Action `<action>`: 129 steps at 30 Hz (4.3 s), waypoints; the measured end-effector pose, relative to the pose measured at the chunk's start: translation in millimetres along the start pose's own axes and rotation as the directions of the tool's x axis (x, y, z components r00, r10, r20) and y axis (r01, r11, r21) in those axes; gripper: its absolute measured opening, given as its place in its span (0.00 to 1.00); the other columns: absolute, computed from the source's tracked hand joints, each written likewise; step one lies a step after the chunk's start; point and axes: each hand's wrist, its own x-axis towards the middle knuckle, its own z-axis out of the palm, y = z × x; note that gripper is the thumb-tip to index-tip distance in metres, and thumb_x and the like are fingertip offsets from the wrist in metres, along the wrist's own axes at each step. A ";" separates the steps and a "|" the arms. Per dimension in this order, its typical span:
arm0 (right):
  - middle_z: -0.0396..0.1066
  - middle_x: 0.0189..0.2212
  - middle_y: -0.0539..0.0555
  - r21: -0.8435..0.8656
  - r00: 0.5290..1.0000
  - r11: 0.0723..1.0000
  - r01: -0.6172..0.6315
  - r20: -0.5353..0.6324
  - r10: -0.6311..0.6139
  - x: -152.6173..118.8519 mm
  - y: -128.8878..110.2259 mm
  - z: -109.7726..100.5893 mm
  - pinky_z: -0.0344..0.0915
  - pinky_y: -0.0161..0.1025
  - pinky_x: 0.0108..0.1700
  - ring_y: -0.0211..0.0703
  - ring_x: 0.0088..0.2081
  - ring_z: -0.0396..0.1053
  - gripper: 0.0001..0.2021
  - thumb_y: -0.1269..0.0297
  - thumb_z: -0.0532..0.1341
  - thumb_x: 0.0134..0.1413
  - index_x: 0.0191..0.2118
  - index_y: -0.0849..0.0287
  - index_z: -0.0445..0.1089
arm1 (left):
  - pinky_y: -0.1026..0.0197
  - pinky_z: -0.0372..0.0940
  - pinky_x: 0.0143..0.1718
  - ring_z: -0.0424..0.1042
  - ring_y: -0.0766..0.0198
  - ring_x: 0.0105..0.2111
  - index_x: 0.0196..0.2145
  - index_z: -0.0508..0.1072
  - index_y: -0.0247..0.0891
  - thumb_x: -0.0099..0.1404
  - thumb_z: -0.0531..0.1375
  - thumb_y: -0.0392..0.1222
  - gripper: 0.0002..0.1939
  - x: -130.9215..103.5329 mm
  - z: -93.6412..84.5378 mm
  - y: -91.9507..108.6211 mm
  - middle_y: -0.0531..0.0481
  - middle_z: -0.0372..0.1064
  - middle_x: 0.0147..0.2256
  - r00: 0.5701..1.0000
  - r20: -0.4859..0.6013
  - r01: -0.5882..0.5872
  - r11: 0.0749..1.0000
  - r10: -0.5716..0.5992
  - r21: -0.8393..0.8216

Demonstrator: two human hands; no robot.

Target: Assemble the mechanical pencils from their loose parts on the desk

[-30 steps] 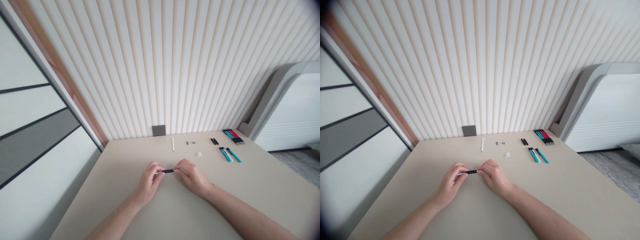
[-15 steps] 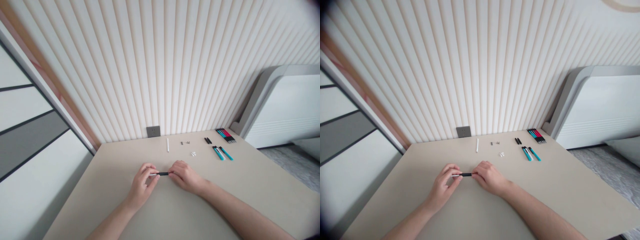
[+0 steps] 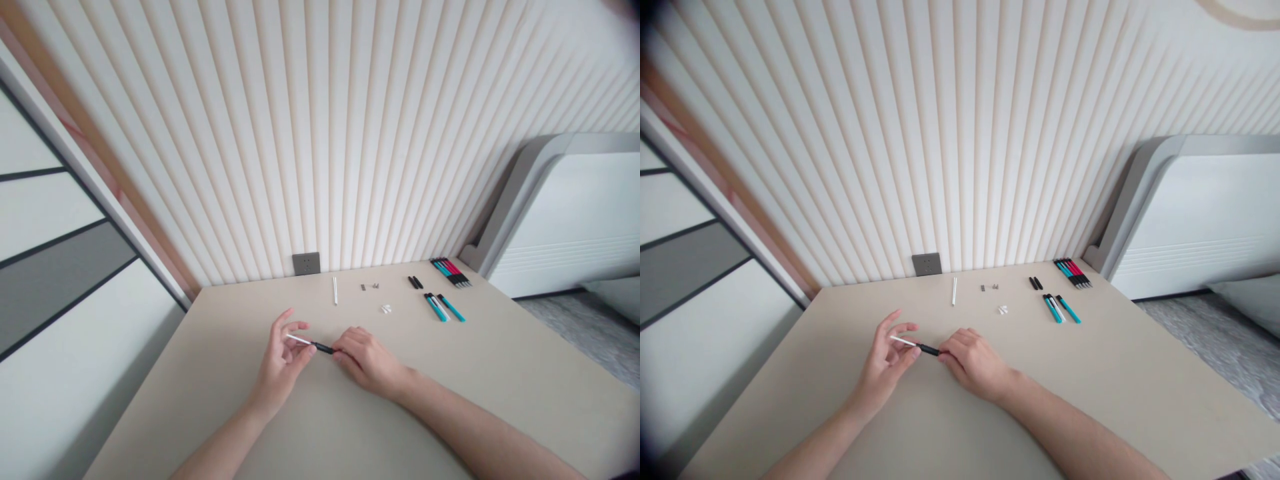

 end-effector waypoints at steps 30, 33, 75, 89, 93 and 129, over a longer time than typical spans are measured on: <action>0.71 0.43 0.65 -0.504 0.421 0.191 -0.842 -0.394 0.817 -37.9 126.2 -102.2 0.59 0.45 0.42 0.55 0.46 0.70 0.12 0.67 0.51 0.61 0.44 0.62 0.70 | 0.62 0.65 0.43 0.70 0.62 0.39 0.41 0.72 0.40 0.66 0.59 0.44 0.08 -2.5 -0.9 -2.3 0.49 0.72 0.37 0.986 0.156 -0.105 0.955 0.063 0.277; 0.72 0.43 0.65 -0.505 0.415 0.197 -0.841 -0.368 0.832 -37.1 127.4 -98.9 0.58 0.46 0.44 0.55 0.46 0.71 0.13 0.67 0.51 0.62 0.44 0.62 0.70 | 0.63 0.65 0.40 0.70 0.62 0.38 0.41 0.72 0.40 0.66 0.59 0.45 0.09 -2.2 -0.7 -1.4 0.49 0.72 0.37 0.989 0.144 -0.080 0.952 0.038 0.297; 0.74 0.39 0.56 0.222 0.663 0.847 -0.482 -0.540 0.519 -2.6 77.6 -55.2 0.65 0.39 0.38 0.43 0.35 0.71 0.13 0.61 0.51 0.61 0.44 0.58 0.71 | 0.62 0.65 0.40 0.70 0.62 0.36 0.42 0.73 0.38 0.66 0.58 0.45 0.10 -3.7 2.2 7.2 0.49 0.72 0.36 0.973 0.229 -0.044 0.937 -0.039 0.347; 0.72 0.38 0.56 -0.573 0.724 0.532 -0.623 -0.164 0.670 -7.1 68.3 -53.8 0.55 0.36 0.30 0.46 0.37 0.72 0.13 0.62 0.50 0.65 0.39 0.56 0.72 | 0.62 0.65 0.37 0.68 0.65 0.35 0.62 0.53 0.45 0.69 0.54 0.46 0.26 -7.4 3.8 5.7 0.51 0.65 0.37 0.977 0.200 0.031 0.983 -0.069 0.183; 0.72 0.39 0.58 -0.582 0.708 0.519 -0.626 -0.145 0.691 -6.3 67.2 -53.6 0.57 0.37 0.31 0.47 0.38 0.72 0.13 0.62 0.50 0.65 0.40 0.58 0.72 | 0.60 0.65 0.41 0.68 0.65 0.36 0.63 0.52 0.44 0.70 0.53 0.45 0.26 -6.8 3.5 3.9 0.51 0.65 0.37 0.978 0.206 -0.010 0.985 -0.027 0.174; 0.63 0.21 0.44 0.921 0.748 0.210 -0.329 0.119 0.654 15.2 -19.0 21.6 0.41 0.31 0.16 0.26 0.14 0.45 0.20 0.45 0.64 0.49 0.31 0.60 0.67 | 0.62 0.66 0.39 0.68 0.63 0.34 0.49 0.73 0.41 0.68 0.56 0.42 0.13 -2.6 8.9 11.0 0.47 0.70 0.38 0.952 0.255 -0.261 0.878 0.166 0.400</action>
